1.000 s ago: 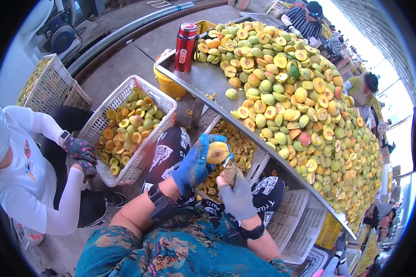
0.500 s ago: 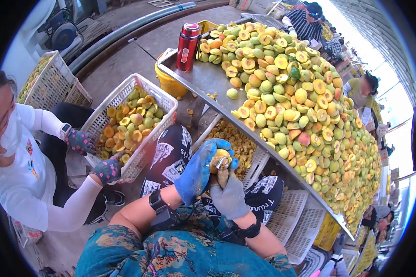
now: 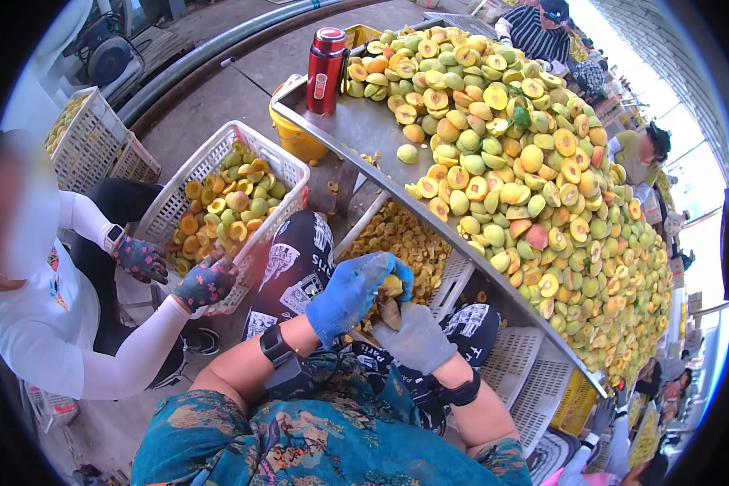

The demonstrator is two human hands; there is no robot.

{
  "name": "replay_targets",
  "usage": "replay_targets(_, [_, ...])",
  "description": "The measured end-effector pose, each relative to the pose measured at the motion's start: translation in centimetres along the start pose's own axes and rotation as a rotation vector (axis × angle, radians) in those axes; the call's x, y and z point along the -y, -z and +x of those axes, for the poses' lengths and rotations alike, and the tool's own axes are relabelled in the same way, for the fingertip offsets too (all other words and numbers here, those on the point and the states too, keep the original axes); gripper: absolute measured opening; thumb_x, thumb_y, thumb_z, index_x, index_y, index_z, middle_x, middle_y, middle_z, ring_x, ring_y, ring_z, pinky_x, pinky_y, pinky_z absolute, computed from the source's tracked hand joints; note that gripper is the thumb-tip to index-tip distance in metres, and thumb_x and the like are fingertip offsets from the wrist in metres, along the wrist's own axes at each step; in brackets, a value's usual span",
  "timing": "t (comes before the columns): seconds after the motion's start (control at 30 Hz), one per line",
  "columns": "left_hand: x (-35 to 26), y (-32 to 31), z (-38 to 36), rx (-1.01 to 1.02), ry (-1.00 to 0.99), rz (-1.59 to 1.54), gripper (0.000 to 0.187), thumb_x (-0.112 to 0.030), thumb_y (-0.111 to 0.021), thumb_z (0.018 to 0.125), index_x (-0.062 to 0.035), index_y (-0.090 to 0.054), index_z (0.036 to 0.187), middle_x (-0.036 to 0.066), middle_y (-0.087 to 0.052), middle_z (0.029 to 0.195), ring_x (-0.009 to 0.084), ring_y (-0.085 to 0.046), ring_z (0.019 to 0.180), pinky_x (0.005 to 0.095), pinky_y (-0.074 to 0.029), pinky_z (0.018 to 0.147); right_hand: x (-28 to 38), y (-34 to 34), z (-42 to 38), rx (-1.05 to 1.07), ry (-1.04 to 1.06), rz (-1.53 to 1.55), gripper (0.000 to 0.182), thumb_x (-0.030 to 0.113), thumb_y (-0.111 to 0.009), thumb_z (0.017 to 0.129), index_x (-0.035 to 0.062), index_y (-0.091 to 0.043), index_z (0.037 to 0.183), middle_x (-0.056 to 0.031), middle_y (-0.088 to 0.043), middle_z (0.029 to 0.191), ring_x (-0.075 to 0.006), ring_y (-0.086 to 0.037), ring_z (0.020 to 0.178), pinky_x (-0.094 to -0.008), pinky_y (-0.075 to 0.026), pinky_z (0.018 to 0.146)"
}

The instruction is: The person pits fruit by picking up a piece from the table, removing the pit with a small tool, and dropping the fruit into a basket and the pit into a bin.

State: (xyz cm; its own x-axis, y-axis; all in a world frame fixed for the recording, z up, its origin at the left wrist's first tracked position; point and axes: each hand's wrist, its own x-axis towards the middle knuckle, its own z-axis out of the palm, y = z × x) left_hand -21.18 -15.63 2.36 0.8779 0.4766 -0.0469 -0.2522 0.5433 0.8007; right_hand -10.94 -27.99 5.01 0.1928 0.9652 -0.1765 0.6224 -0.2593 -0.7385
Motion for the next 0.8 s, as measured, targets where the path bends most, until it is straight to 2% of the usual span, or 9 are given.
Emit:
replay_targets(0.13, [-0.8,0.9,0.5,0.211,-0.072,0.255,0.037,-0.03,-0.049,0.099,0.0034,-0.064,0.094,0.01,-0.065,0.092,0.016,-0.061,0.084,0.0298,-0.05,0.078,0.4,1.2,-0.2,0.195,-0.199,0.259,0.024,0.025,-0.064,0.085,0.0029,-0.06,0.093,-0.0164,-0.061,0.069,-0.0344,-0.063,0.064,-0.0388,-0.05,0.061])
replay_targets(0.23, [-1.1,1.0,1.2,0.351,-0.081,0.226,0.034,-0.028,-0.05,0.098,0.0026,-0.064,0.094,0.01,-0.066,0.09,0.0164,-0.062,0.084,0.0297,-0.05,0.076,-1.1,0.4,-0.8,0.413,-0.245,0.937,0.02,0.022,-0.067,0.085,0.0049,-0.056,0.086,0.001,-0.054,0.07,-0.0094,-0.051,0.061,-0.0254,-0.041,0.055])
replay_targets(0.3, [-0.9,0.3,1.4,0.422,-0.115,0.188,0.036,-0.03,-0.05,0.098,0.0023,-0.064,0.093,0.01,-0.066,0.09,0.017,-0.062,0.084,0.0298,-0.05,0.076,-0.5,0.4,-0.8,0.391,-0.264,1.004,0.02,0.022,-0.067,0.084,0.0049,-0.056,0.084,0.0009,-0.053,0.069,-0.0088,-0.05,0.06,-0.0247,-0.04,0.054])
replay_targets(0.37, [-0.8,-0.8,1.2,0.26,0.123,-0.185,0.037,-0.033,-0.049,0.097,0.0005,-0.061,0.087,0.014,-0.062,0.087,0.0243,-0.062,0.083,0.0364,-0.051,0.077,-0.8,0.0,-0.7,0.357,-0.281,1.076,0.021,0.022,-0.068,0.083,0.005,-0.056,0.082,0.0008,-0.052,0.068,-0.0082,-0.049,0.06,-0.0241,-0.039,0.054])
replay_targets(0.47, [1.1,-0.2,1.9,0.149,0.204,-0.36,0.04,-0.04,-0.049,0.097,-0.0013,-0.059,0.094,0.014,-0.061,0.09,0.0261,-0.063,0.084,0.0388,-0.051,0.079,-2.0,-0.6,-0.3,0.372,-0.178,0.983,0.036,0.038,-0.069,0.084,0.0036,-0.059,0.082,0.001,-0.053,0.068,-0.0083,-0.048,0.059,-0.0232,-0.037,0.054])
replay_targets(0.57, [0.2,-1.0,2.0,-0.006,0.18,-0.479,0.046,-0.044,-0.047,0.098,-0.0014,-0.054,0.113,0.014,-0.06,0.1,0.0266,-0.062,0.09,0.0419,-0.051,0.086,-1.9,0.0,-0.3,0.238,-0.144,0.928,0.08,0.076,-0.049,0.082,-0.0015,-0.065,0.094,0.0013,-0.053,0.068,-0.0088,-0.046,0.058,-0.0228,-0.035,0.052])
replay_targets(0.63, [0.0,-0.1,2.1,-0.08,0.133,-0.497,0.049,-0.042,-0.044,0.1,-0.0019,-0.047,0.128,0.013,-0.059,0.11,0.0276,-0.06,0.1,0.0447,-0.05,0.093,-3.0,-0.4,-0.8,0.28,-0.152,1.073,0.076,0.072,-0.047,0.085,-0.0008,-0.065,0.098,0.0021,-0.053,0.07,-0.0078,-0.047,0.058,-0.0215,-0.035,0.052])
replay_targets(0.73, [0.5,2.0,2.2,-0.111,0.163,-0.542,0.049,-0.042,-0.044,0.1,-0.0016,-0.047,0.128,0.013,-0.058,0.113,0.0284,-0.06,0.104,0.0452,-0.049,0.093,-2.7,-0.2,-0.9,0.294,-0.147,1.161,0.075,0.069,-0.042,0.09,-0.0005,-0.063,0.107,0.003,-0.053,0.073,-0.0068,-0.047,0.057,-0.0203,-0.037,0.05])
replay_targets(0.8, [0.5,3.1,1.8,-0.104,0.15,-0.53,0.046,-0.04,-0.045,0.1,-0.003,-0.049,0.126,0.012,-0.058,0.111,0.0284,-0.06,0.106,0.0458,-0.049,0.094,-2.5,-0.9,-1.1,0.03,-0.211,1.126,0.066,0.062,-0.046,0.092,-0.0002,-0.061,0.109,0.0032,-0.052,0.074,-0.0063,-0.047,0.057,-0.0205,-0.038,0.05])
